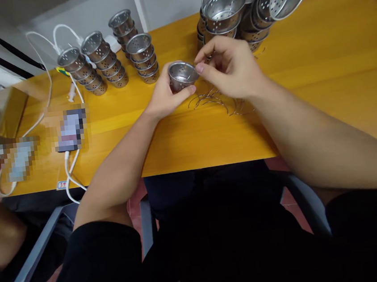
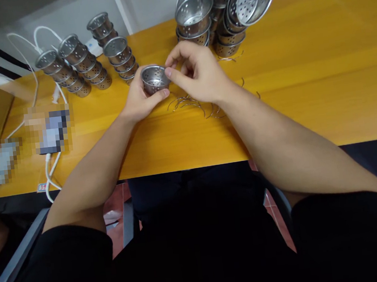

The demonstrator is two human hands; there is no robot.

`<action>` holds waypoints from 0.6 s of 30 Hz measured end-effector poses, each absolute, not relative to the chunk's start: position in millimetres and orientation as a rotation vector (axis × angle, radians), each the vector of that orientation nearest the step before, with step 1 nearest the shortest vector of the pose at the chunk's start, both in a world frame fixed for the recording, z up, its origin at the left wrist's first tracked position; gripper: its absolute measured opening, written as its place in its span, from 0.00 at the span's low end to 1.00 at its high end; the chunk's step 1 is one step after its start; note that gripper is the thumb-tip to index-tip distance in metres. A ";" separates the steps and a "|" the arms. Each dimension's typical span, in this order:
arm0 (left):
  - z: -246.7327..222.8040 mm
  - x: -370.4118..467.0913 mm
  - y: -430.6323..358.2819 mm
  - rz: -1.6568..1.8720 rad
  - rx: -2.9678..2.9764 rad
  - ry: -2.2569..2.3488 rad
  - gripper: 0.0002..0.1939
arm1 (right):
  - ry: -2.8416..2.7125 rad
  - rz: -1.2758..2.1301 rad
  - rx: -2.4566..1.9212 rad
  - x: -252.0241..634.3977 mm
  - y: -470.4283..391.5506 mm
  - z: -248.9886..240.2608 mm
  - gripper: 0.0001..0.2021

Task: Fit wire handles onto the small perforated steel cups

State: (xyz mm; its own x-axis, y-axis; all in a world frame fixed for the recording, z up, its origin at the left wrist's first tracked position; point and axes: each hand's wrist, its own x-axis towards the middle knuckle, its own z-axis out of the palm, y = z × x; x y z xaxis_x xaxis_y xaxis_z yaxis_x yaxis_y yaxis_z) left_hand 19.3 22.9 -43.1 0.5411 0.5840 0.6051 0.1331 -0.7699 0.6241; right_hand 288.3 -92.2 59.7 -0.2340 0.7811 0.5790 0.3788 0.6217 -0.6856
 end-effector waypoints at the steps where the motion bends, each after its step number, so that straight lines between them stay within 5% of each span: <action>1: -43.0 18.8 22.9 1.151 2.262 0.605 0.63 | -1.847 0.519 -0.965 288.2 -94.0 60.4 0.35; 11: -30.3 17.5 6.3 1.119 2.244 0.687 0.56 | -1.907 0.454 -0.875 289.8 -93.4 59.3 0.24; 18: -13.4 17.4 -14.6 1.018 2.216 0.837 0.50 | -2.026 0.466 -0.865 297.3 -90.6 51.3 0.32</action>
